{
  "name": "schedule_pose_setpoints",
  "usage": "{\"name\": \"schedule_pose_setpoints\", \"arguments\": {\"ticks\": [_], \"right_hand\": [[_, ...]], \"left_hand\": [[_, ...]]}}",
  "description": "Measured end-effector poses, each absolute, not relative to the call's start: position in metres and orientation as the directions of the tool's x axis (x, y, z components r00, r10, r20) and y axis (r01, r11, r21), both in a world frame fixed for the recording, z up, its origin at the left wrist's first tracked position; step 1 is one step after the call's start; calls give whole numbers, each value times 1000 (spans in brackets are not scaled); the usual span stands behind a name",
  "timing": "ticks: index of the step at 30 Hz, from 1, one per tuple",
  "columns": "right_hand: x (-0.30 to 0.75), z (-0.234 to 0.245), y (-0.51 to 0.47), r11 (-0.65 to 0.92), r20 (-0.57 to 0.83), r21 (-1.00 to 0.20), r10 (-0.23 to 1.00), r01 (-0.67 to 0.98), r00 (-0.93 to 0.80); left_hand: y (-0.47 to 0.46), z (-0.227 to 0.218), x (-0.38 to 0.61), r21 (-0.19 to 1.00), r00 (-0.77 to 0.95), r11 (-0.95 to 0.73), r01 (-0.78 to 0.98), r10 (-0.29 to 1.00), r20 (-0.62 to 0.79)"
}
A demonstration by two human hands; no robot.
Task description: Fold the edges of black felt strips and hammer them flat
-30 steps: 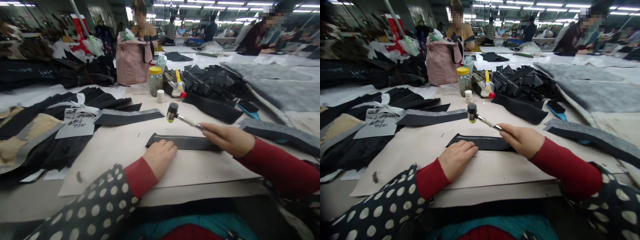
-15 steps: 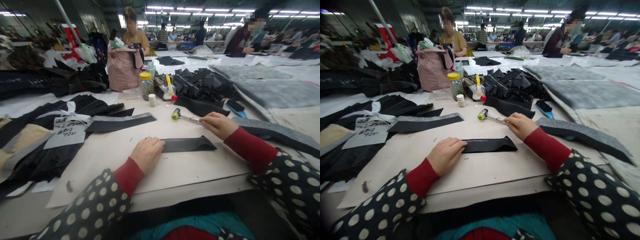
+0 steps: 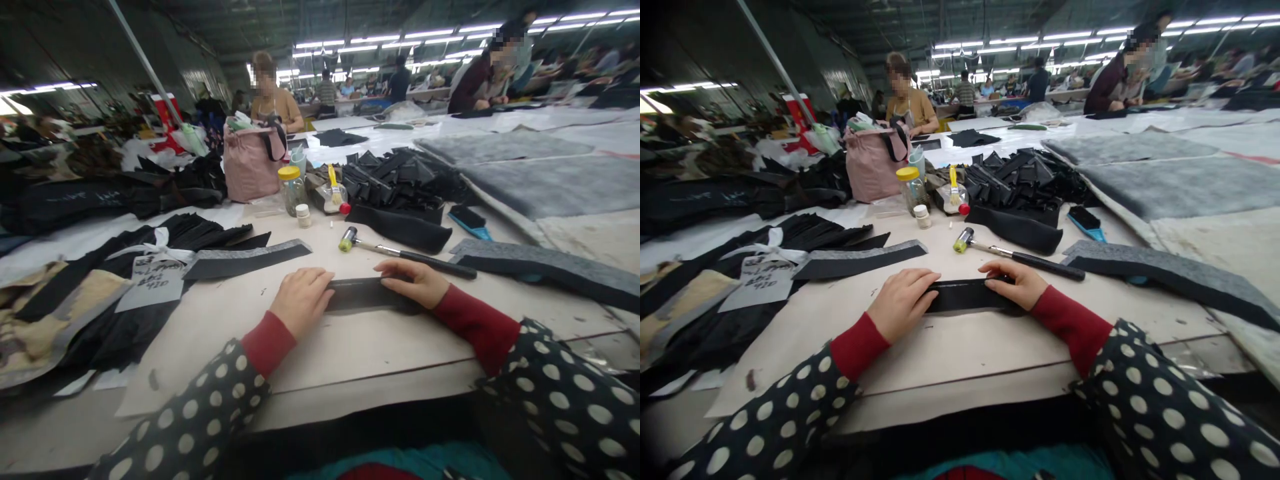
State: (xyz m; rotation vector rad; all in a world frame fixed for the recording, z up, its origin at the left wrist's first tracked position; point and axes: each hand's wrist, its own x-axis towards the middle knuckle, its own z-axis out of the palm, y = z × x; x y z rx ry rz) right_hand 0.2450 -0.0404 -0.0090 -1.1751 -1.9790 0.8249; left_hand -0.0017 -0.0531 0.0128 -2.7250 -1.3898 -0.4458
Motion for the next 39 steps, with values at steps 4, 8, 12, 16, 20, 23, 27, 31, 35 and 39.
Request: {"name": "schedule_pose_setpoints", "arguments": {"ticks": [4,8,12,16,20,23,27,31,35,39], "right_hand": [[247,-9,-43,429,323,-781,900,455,-293],[254,-10,-38,412,350,-778,911,475,-216],[258,-8,-34,478,448,-737,875,478,-184],[260,-8,-33,536,524,-685,833,492,-178],[262,-11,-33,493,469,-699,863,518,-188],[263,-13,-32,462,421,-693,883,553,-210],[266,-12,-32,441,368,-638,895,632,-253],[266,-9,-32,475,410,-587,873,655,-265],[265,-8,-33,489,406,-567,866,663,-292],[266,-8,-34,480,388,-568,872,668,-297]], "left_hand": [[-32,28,27,137,646,-664,735,747,160],[-14,35,44,133,681,-705,696,708,185],[-3,34,41,170,648,-685,708,727,228],[3,27,25,281,620,-633,721,771,146],[4,20,16,258,606,-631,731,775,180],[2,17,19,183,624,-666,723,743,241],[-2,15,24,69,629,-673,737,720,293],[-7,13,27,5,608,-640,768,733,304],[-7,11,28,20,622,-657,754,722,302],[-8,9,29,33,627,-674,738,704,333]]}}
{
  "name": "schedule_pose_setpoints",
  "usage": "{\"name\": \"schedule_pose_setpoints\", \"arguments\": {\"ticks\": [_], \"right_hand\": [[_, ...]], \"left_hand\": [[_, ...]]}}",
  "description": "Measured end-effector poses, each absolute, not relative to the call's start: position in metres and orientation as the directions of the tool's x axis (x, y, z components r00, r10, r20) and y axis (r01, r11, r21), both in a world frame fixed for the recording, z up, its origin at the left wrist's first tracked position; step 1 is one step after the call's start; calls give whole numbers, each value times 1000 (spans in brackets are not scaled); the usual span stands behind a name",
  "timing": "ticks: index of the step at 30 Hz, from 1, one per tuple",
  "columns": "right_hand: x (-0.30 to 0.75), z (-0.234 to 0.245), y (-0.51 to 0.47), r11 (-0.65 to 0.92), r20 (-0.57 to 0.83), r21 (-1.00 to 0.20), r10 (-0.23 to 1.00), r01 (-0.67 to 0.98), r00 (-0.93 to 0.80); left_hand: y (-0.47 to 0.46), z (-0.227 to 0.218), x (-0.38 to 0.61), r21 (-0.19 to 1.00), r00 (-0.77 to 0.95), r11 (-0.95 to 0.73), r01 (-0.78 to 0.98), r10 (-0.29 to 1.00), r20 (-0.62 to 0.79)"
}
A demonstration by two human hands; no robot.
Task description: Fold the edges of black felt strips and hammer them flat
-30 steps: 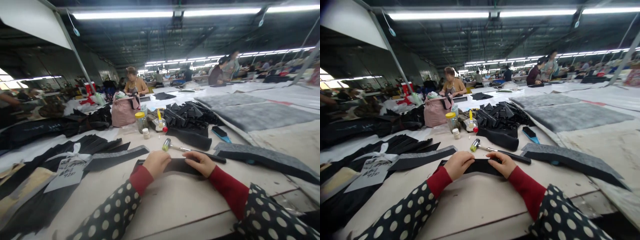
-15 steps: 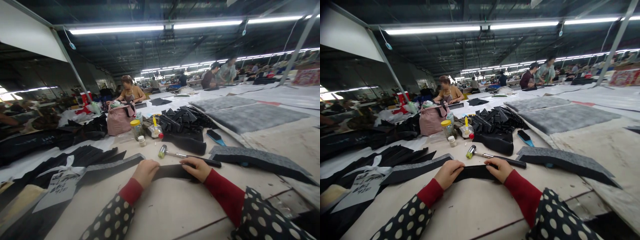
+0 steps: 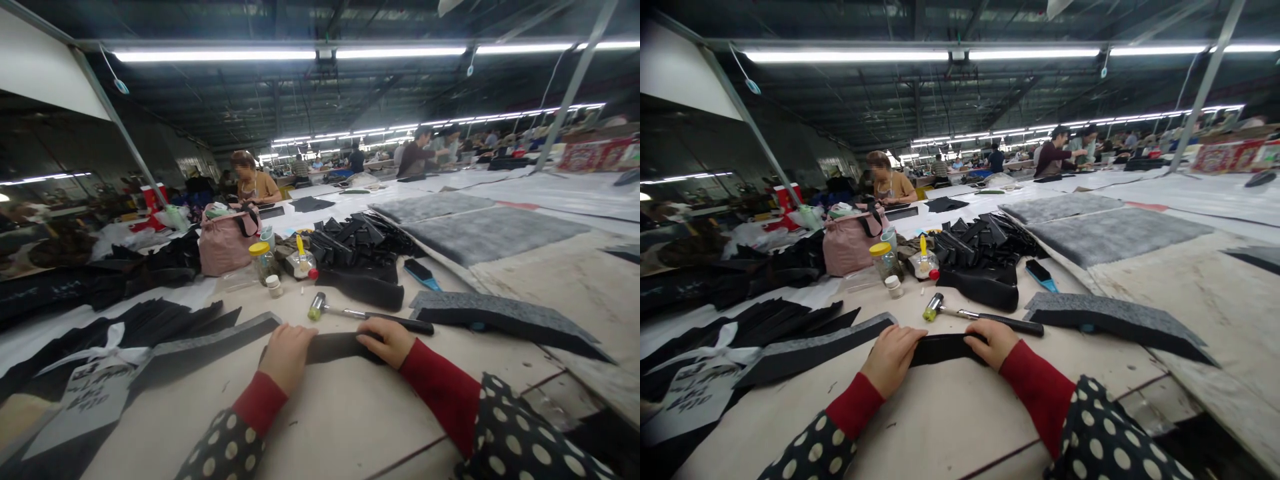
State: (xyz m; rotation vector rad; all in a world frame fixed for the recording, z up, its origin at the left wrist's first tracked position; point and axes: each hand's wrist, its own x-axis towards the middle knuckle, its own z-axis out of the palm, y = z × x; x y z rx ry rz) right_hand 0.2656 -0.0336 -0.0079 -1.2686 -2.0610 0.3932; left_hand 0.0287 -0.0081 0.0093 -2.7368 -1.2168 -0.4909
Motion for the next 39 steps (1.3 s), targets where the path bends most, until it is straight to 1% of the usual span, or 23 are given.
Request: {"name": "schedule_pose_setpoints", "arguments": {"ticks": [5,7,12,16,17,19,22,23,25,27,29,31,32,33,35,37,39], "right_hand": [[266,-9,-33,470,407,-590,875,657,-261],[265,-8,-33,472,417,-589,873,656,-253],[265,-6,-35,537,425,-547,839,642,-340],[265,-5,-36,547,416,-520,833,656,-365],[265,-5,-36,548,409,-492,832,677,-375],[261,-1,-36,544,379,-384,830,746,-410],[250,11,-38,507,262,-165,850,846,-458],[247,17,-38,493,215,-113,860,863,-463],[243,31,-36,486,148,-77,869,870,-473],[247,51,-31,493,150,-116,867,862,-475],[259,72,-21,491,190,-200,868,848,-458],[276,93,-7,464,216,-297,884,835,-414],[284,102,2,437,221,-348,898,830,-380],[293,109,11,404,217,-400,914,822,-344],[308,117,32,333,186,-505,943,796,-277],[319,117,53,275,164,-588,961,760,-221],[326,113,75,245,196,-626,968,741,-154]], "left_hand": [[-17,13,35,55,605,-680,731,684,408],[-20,13,38,65,604,-684,727,681,415],[-19,10,37,93,601,-665,741,718,351],[-14,6,34,104,608,-663,741,729,315],[-13,5,34,110,613,-670,735,724,315],[-14,4,35,122,627,-689,714,707,328],[-15,1,36,126,649,-727,675,666,367],[-15,1,36,118,653,-740,663,648,392],[-17,3,37,82,636,-752,654,606,478],[-21,8,37,42,574,-747,664,544,613],[-27,11,40,25,502,-751,659,464,730],[-33,10,43,38,478,-789,613,409,777],[-35,7,46,50,492,-817,574,393,777],[-37,3,49,67,520,-845,531,387,762],[-40,-7,54,114,607,-884,453,400,687],[-41,-16,58,176,717,-901,397,424,554],[-42,-21,60,250,796,-896,368,442,413]]}}
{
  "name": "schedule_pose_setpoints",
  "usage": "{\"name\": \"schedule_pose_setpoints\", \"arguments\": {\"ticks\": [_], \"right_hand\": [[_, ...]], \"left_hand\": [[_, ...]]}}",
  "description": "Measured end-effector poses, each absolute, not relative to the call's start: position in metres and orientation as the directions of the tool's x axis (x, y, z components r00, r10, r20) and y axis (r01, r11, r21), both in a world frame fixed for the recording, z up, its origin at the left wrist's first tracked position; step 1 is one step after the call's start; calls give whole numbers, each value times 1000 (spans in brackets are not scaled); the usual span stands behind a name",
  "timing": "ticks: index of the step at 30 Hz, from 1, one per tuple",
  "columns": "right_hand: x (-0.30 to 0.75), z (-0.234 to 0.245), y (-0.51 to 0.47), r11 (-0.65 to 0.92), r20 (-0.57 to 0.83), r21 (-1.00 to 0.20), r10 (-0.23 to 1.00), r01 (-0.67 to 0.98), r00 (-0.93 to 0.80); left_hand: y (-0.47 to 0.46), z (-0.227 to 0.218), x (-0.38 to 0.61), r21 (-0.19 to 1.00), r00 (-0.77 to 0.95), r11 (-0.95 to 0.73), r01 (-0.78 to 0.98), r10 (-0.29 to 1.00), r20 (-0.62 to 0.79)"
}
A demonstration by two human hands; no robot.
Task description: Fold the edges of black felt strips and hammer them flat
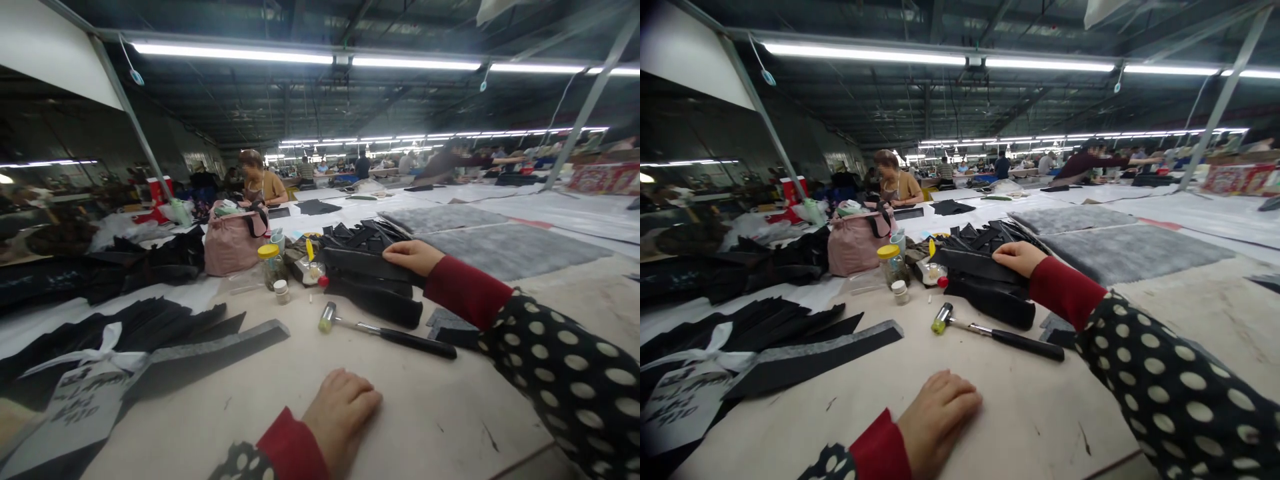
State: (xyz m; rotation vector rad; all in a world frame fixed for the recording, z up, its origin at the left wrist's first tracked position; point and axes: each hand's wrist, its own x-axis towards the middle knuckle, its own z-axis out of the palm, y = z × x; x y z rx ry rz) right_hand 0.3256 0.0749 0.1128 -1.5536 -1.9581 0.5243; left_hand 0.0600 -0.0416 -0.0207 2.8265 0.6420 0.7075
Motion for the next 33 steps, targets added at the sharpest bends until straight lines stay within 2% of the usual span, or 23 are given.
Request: {"name": "schedule_pose_setpoints", "arguments": {"ticks": [3,6,12,16,22,24,27,29,33], "right_hand": [[331,106,105,245,309,-587,949,771,-67],[337,104,132,245,393,-515,919,821,-28],[340,116,176,208,414,-495,910,844,18],[338,132,214,174,439,-492,896,853,71],[358,130,264,-156,501,-379,794,912,345],[354,121,266,-189,528,-309,781,932,334],[329,104,263,-31,432,-185,895,982,110],[307,92,263,81,295,-187,955,979,-23],[279,68,275,60,131,-216,991,975,-32]], "left_hand": [[-39,-23,61,323,828,-881,345,448,337],[-33,-31,62,321,823,-894,313,424,377],[-21,-51,63,256,803,-925,281,373,464],[-20,-53,64,257,802,-920,295,385,457],[-19,-56,64,269,820,-906,327,413,395],[-19,-58,64,294,816,-899,323,422,395],[-18,-59,64,319,814,-896,309,423,399],[-18,-58,64,322,816,-890,321,433,383],[-18,-55,64,323,842,-888,327,429,326]]}}
